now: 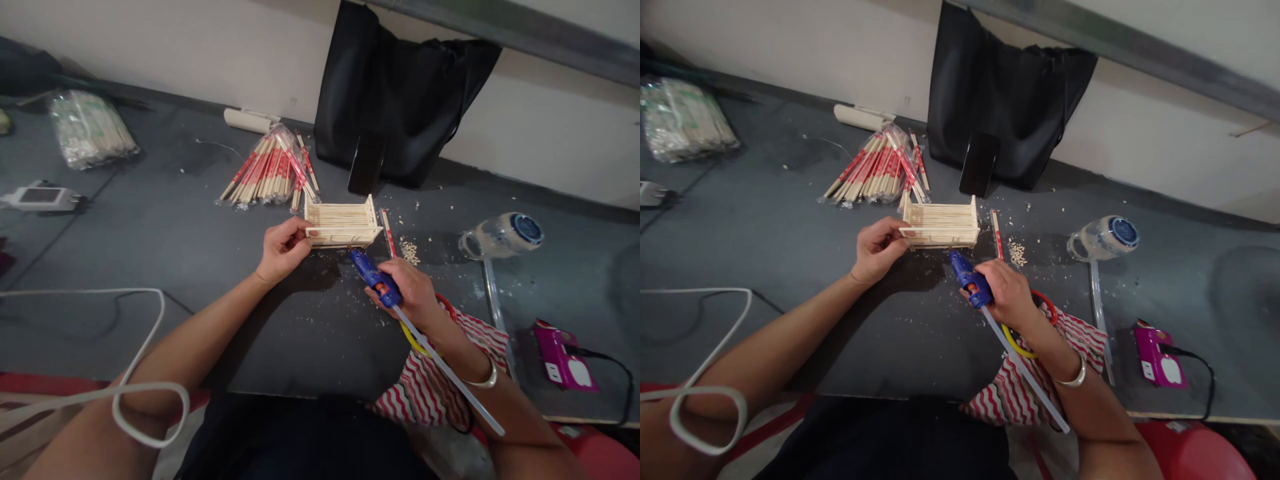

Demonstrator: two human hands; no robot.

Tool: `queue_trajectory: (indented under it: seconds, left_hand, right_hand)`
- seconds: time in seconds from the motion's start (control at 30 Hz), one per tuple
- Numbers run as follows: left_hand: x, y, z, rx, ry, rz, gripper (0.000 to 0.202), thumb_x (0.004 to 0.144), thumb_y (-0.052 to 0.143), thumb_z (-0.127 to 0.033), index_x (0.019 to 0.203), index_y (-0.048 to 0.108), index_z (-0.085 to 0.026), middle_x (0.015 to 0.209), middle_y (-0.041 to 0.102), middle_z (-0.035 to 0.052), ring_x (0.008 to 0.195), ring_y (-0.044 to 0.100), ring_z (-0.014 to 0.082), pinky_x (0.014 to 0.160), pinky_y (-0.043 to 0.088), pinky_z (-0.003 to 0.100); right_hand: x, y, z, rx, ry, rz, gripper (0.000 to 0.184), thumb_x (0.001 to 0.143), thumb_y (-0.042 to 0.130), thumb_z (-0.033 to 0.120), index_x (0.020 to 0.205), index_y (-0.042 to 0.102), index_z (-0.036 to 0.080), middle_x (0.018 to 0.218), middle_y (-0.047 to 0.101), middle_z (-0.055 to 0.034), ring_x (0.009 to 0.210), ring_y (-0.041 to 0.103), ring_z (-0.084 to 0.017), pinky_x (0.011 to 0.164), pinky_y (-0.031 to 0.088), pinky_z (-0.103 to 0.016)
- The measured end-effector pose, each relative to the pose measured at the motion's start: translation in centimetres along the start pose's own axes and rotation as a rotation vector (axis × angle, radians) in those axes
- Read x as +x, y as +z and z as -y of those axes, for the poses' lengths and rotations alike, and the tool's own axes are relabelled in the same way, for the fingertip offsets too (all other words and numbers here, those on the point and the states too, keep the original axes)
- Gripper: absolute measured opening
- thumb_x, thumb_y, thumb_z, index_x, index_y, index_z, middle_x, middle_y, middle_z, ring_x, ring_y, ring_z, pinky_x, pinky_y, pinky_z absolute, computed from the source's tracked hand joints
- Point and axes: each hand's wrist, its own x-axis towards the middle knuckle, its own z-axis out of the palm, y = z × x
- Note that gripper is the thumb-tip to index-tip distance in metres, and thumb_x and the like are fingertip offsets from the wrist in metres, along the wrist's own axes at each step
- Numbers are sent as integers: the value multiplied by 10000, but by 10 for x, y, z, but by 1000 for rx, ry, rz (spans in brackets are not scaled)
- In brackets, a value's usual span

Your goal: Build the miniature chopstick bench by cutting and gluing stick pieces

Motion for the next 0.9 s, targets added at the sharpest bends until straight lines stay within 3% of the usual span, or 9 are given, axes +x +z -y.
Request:
queue_trajectory:
  seconds: [0.9]
  left_hand:
    - [-1,0,3,37,-3,5,33,802,650,-186,790,681,-185,530,451,-80,442,333,61,432,269,188]
  right_hand:
    - [-1,-6,-2,-105,27,9,172,960,613,357,1065,592,222,884,762,-60,754,733,-198,639,511,-280]
